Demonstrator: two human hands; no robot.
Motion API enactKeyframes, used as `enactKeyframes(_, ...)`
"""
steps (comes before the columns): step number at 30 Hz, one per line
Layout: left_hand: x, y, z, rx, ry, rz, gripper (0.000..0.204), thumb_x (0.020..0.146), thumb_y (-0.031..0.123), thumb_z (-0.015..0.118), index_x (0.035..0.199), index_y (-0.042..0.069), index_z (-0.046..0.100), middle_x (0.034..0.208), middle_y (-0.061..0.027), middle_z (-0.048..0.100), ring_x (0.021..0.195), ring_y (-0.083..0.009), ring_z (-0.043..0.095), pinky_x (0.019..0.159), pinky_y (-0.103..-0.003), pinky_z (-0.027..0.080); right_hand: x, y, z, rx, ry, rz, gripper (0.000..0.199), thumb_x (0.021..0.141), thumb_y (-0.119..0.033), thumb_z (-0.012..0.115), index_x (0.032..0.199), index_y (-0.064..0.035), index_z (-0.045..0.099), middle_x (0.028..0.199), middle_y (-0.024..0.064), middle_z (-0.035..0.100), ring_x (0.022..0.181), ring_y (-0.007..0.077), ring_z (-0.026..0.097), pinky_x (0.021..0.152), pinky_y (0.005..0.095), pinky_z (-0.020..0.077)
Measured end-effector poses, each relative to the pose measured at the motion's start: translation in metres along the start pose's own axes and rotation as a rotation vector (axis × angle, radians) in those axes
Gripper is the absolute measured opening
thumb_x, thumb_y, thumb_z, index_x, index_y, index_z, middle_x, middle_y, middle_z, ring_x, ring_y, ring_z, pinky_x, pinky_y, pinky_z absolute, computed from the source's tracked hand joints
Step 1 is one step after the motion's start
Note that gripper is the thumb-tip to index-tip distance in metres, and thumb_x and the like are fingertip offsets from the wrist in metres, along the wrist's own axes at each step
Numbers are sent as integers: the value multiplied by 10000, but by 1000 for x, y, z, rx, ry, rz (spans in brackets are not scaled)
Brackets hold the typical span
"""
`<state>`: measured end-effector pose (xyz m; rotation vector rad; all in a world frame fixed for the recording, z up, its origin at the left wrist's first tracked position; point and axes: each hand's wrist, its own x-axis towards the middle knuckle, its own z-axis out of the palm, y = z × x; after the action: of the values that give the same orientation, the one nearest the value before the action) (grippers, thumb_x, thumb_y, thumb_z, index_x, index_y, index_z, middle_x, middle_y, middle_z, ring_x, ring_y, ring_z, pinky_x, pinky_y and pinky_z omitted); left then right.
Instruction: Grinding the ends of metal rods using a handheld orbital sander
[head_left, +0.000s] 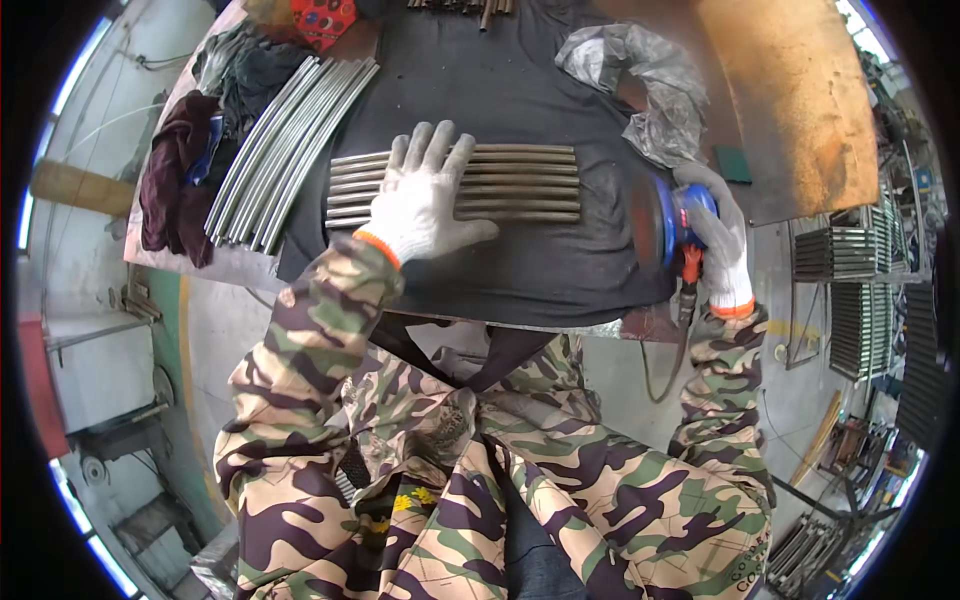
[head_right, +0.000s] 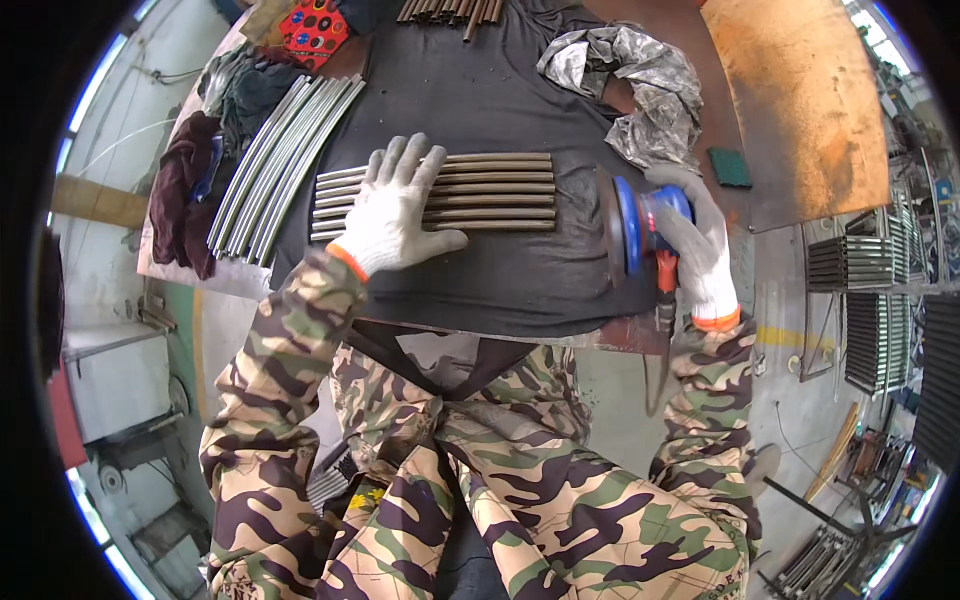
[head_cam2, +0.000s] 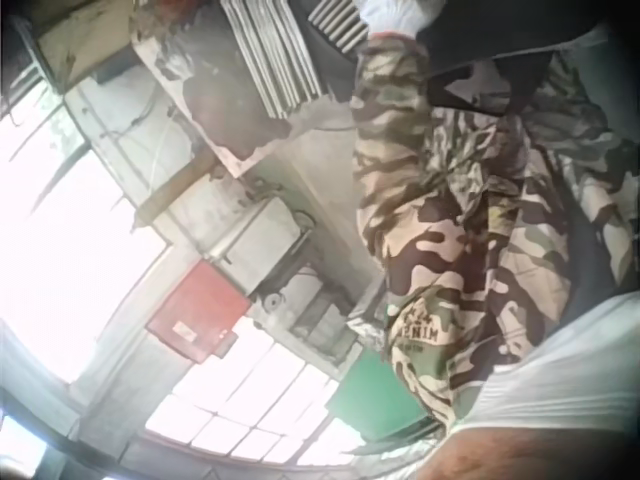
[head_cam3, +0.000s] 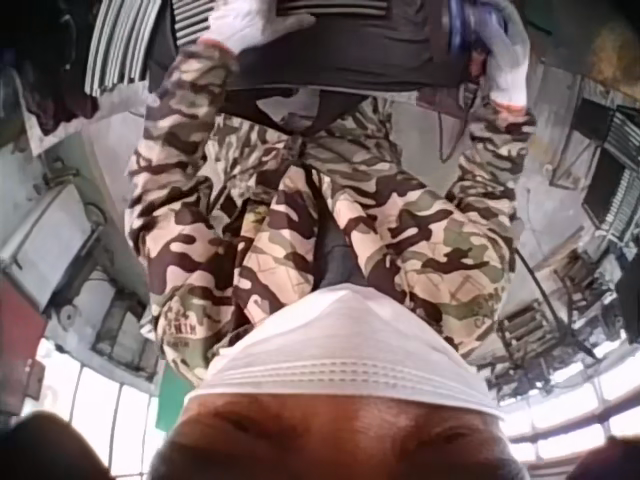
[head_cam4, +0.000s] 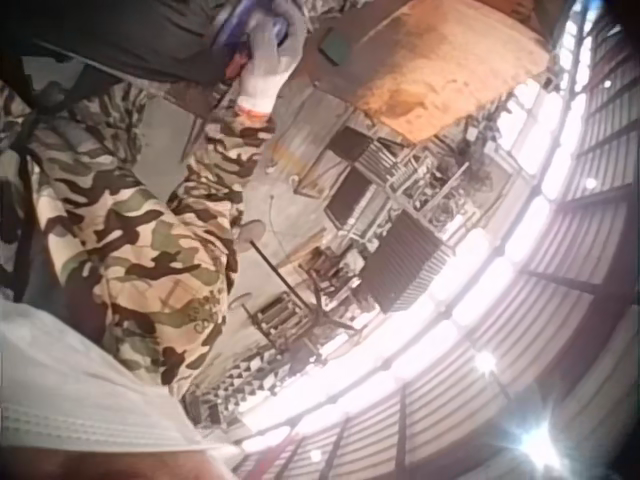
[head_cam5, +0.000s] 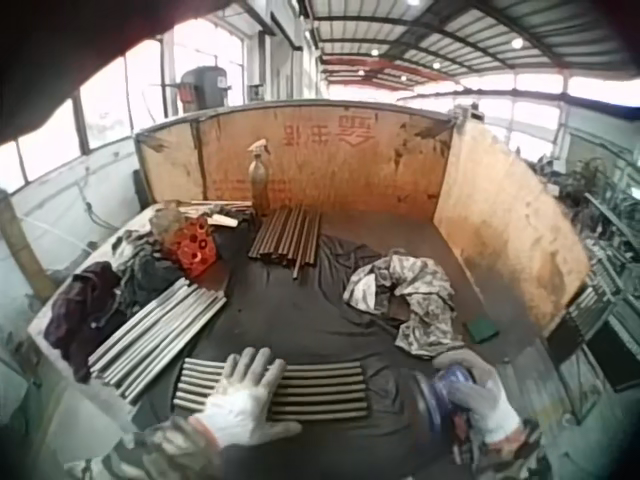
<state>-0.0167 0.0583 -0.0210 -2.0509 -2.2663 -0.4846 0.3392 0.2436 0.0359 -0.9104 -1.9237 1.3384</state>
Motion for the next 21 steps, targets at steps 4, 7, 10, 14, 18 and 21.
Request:
enactKeyframes(4, 10, -20, 24, -21, 16, 106, 1064, 782, 591, 895, 1546, -43, 514, 1536, -276, 557, 1473, -484, 483, 1281, -584, 314, 15, -53, 26, -483, -112, -13, 388, 963, -230, 730, 1307, -58, 683, 1219, 141, 710, 1059, 236, 686, 1003, 353, 530)
enactKeyframes(7, 10, -24, 33, -86, 168, 141, 908, 796, 577, 880, 1399, -37, 592, 1310, -198, 634, 1297, -403, 566, 1213, -563, 355, 28, -57, 65, -823, -141, -279, 346, 949, -273, 755, 1238, -102, 673, 1197, 204, 702, 1057, 427, 722, 952, 478, 583)
enactKeyframes(10, 8, -24, 36, -100, 232, 127, 717, 846, 474, 859, 1297, -35, 632, 1278, -193, 628, 1265, -404, 568, 1174, -560, 383, 51, -47, 98, -1001, -207, -276, 347, 973, -386, 721, 1216, -143, 676, 1126, 221, 689, 1010, 481, 730, 900, 534, 598)
enactKeyframes(14, 13, -23, 54, -68, 335, 113, 673, 912, 391, 800, 1391, -37, 602, 1419, -224, 597, 1344, -422, 544, 1184, -559, 387, 75, -37, 127, -1151, -277, -292, 331, 973, -380, 704, 1194, -134, 678, 1085, 247, 680, 928, 499, 739, 832, 566, 612)
enactKeyframes(18, 21, -21, 46, -86, 191, 42, 615, 927, 353, 783, 1380, -27, 611, 1408, -224, 604, 1341, -420, 548, 1179, -560, 391, 88, -21, 157, -1158, -189, -337, 322, 973, -354, 689, 1185, -113, 671, 1033, 260, 661, 882, 480, 738, 791, 577, 607)
enactKeyframes(21, 22, -21, 49, -55, 229, 11, 590, 939, 350, 774, 1371, -21, 619, 1418, -226, 606, 1360, -426, 548, 1193, -563, 386, 86, -23, 167, -1203, -241, -336, 313, 977, -342, 674, 1188, -110, 665, 1018, 269, 653, 918, 480, 736, 794, 589, 601)
